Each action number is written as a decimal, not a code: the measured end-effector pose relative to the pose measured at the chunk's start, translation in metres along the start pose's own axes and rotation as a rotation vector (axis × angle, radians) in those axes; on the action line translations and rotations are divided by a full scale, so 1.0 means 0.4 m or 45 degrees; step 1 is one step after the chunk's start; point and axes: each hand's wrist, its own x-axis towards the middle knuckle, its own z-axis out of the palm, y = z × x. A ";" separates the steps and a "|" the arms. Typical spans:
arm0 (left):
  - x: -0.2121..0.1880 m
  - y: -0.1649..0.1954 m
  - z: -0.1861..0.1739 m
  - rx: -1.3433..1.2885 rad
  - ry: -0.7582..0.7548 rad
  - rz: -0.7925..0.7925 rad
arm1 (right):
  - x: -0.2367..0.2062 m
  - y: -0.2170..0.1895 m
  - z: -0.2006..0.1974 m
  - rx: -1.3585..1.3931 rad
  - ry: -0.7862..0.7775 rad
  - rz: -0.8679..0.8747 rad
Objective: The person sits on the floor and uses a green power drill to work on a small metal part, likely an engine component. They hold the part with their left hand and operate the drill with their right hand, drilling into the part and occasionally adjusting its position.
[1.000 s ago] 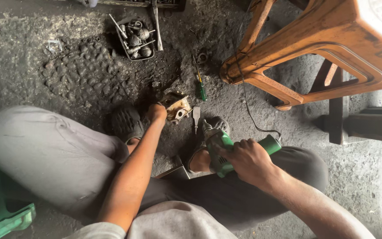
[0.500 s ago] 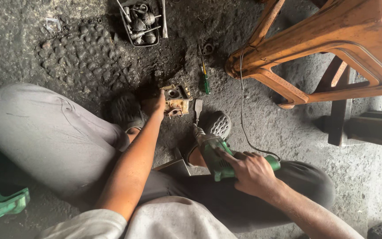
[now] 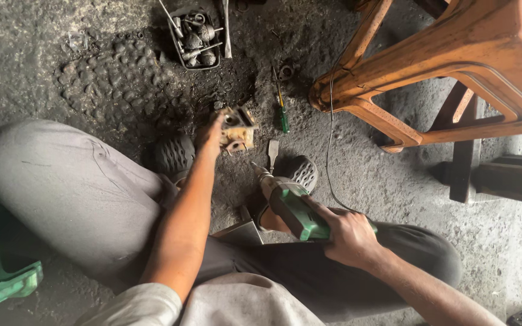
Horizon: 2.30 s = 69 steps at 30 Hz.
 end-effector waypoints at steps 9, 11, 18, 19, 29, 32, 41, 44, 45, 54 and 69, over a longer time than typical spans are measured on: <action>0.151 0.014 -0.093 -0.266 -0.129 -0.003 | 0.010 -0.047 -0.004 0.515 0.217 -0.106; 0.171 0.015 -0.100 -0.344 -0.159 0.038 | 0.032 -0.069 0.001 0.611 0.254 -0.154; 0.221 0.046 -0.116 -0.373 -0.198 0.021 | 0.140 -0.154 0.028 0.693 0.286 -0.190; 0.225 0.052 -0.119 -0.438 -0.251 -0.004 | 0.158 -0.167 0.035 0.635 0.203 -0.072; 0.198 0.088 -0.138 0.055 0.279 0.448 | 0.251 -0.277 0.061 0.142 -0.036 0.225; 0.202 0.095 -0.137 -0.201 0.307 0.362 | 0.258 -0.302 0.077 0.190 0.176 -0.142; 0.237 0.094 -0.138 -0.085 0.222 0.259 | 0.296 -0.274 0.039 0.251 0.200 -0.132; 0.220 0.087 -0.135 -0.331 0.149 0.152 | 0.300 -0.217 -0.018 0.603 0.159 -0.150; 0.214 0.085 -0.134 -0.431 0.108 0.090 | 0.306 -0.196 -0.035 0.710 0.147 -0.182; 0.203 0.072 -0.140 -0.430 0.155 0.194 | 0.320 -0.141 -0.092 1.087 -0.058 0.257; 0.219 0.088 -0.049 -0.268 0.463 0.016 | 0.264 -0.146 0.130 1.402 0.161 -0.177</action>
